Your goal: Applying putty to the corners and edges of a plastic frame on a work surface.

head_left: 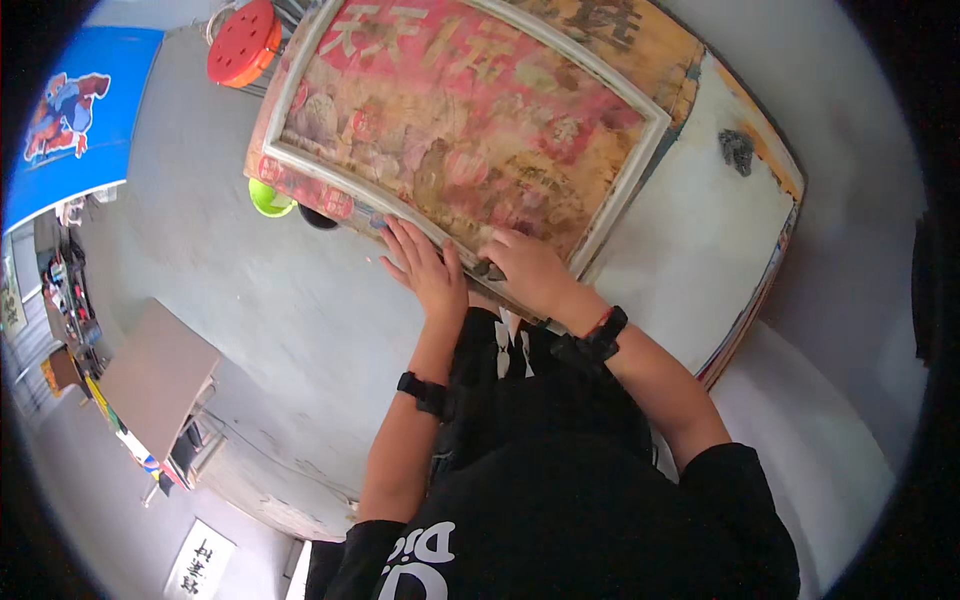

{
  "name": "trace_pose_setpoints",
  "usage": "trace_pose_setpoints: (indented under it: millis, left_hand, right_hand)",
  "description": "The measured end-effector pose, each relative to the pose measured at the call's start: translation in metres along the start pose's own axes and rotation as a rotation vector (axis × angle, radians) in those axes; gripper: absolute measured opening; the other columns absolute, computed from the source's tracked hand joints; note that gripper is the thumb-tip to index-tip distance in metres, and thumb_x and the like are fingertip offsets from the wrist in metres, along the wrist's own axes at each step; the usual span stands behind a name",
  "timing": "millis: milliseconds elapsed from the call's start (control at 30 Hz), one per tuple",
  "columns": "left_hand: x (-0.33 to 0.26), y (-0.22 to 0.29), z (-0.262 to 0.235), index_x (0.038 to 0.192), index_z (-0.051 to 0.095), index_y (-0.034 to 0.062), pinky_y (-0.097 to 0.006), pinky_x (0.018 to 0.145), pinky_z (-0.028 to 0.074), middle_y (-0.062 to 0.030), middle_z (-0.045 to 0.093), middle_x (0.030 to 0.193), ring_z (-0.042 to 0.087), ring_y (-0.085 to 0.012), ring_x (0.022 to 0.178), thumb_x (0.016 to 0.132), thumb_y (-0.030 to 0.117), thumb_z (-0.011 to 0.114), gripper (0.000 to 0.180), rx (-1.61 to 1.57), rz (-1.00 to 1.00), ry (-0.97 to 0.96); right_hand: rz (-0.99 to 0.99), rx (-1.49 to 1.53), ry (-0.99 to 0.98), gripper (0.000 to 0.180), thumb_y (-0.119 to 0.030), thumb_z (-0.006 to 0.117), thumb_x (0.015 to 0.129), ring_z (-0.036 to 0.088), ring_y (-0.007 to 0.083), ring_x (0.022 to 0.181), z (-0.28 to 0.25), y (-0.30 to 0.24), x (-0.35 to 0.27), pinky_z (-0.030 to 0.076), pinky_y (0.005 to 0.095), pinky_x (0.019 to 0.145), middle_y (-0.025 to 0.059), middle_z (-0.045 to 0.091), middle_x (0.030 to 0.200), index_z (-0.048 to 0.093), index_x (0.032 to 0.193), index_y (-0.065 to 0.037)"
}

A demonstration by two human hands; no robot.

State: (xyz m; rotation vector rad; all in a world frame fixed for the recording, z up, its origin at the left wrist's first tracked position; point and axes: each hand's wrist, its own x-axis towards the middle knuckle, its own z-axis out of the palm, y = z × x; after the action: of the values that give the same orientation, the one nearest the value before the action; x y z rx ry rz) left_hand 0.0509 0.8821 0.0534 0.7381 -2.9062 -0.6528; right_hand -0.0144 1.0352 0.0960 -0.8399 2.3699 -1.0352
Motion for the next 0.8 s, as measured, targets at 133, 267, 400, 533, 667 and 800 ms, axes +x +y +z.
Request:
trace_pose_setpoints:
  millis: [133,267,400,533,667,800]
  left_hand:
    - [-0.001,-0.001,0.001,0.148,0.022,-0.0070,-0.058,0.115,0.000,-0.0234,0.013,0.159,0.009,-0.0392,0.148,0.095,0.027,0.045,0.067,-0.039,-0.019,0.009]
    - [-0.003,-0.003,0.010,0.147,0.024,-0.0092,-0.058,0.115,0.000,-0.0259,0.017,0.157,0.012,-0.0409,0.147,0.095,0.025,0.042,0.065,-0.050,0.007,0.084]
    - [-0.001,-0.007,0.016,0.145,0.025,-0.0107,-0.057,0.115,0.003,-0.0273,0.021,0.156,0.016,-0.0426,0.146,0.094,0.023,0.038,0.063,-0.078,0.033,0.153]
    - [-0.001,-0.008,0.019,0.145,0.027,-0.0110,-0.058,0.115,0.004,-0.0279,0.021,0.155,0.016,-0.0435,0.146,0.093,0.022,0.037,0.063,-0.098,0.017,0.157]
    - [-0.002,-0.011,0.022,0.144,0.027,-0.0112,-0.060,0.115,0.004,-0.0283,0.020,0.155,0.015,-0.0445,0.145,0.090,0.021,0.038,0.064,-0.156,0.019,0.154]
    - [0.001,-0.014,0.026,0.144,0.028,-0.0112,-0.062,0.114,0.003,-0.0284,0.019,0.156,0.014,-0.0451,0.145,0.089,0.020,0.040,0.065,-0.198,0.028,0.155]
  right_hand:
    - [-0.052,-0.108,-0.171,0.009,-0.010,0.058,0.081,0.062,0.0320,0.092,-0.003,0.001,-0.003,0.050,0.0447,0.072,0.0124,0.063,0.097,0.060,0.089,-0.006]
    - [-0.071,-0.123,-0.081,0.014,-0.011,0.063,0.077,0.061,0.0310,0.085,0.005,-0.006,-0.004,0.047,0.0442,0.070,0.0102,0.063,0.092,0.061,0.090,-0.007]
    - [0.015,-0.030,0.016,0.015,-0.012,0.067,0.076,0.059,0.0306,0.079,0.007,-0.010,-0.001,0.044,0.0413,0.070,0.0086,0.061,0.081,0.062,0.091,-0.008]
    - [-0.018,-0.105,-0.045,0.021,-0.009,0.067,0.074,0.060,0.0302,0.080,0.005,-0.013,-0.003,0.042,0.0406,0.072,0.0077,0.060,0.077,0.060,0.094,-0.008]
    - [-0.024,-0.100,-0.004,0.015,-0.010,0.066,0.076,0.059,0.0299,0.077,0.018,-0.015,0.009,0.042,0.0396,0.070,0.0087,0.061,0.079,0.061,0.090,-0.008]
    - [-0.001,-0.060,0.007,0.018,-0.007,0.065,0.074,0.059,0.0300,0.077,0.022,-0.018,0.032,0.043,0.0399,0.070,0.0076,0.061,0.077,0.060,0.090,-0.008]
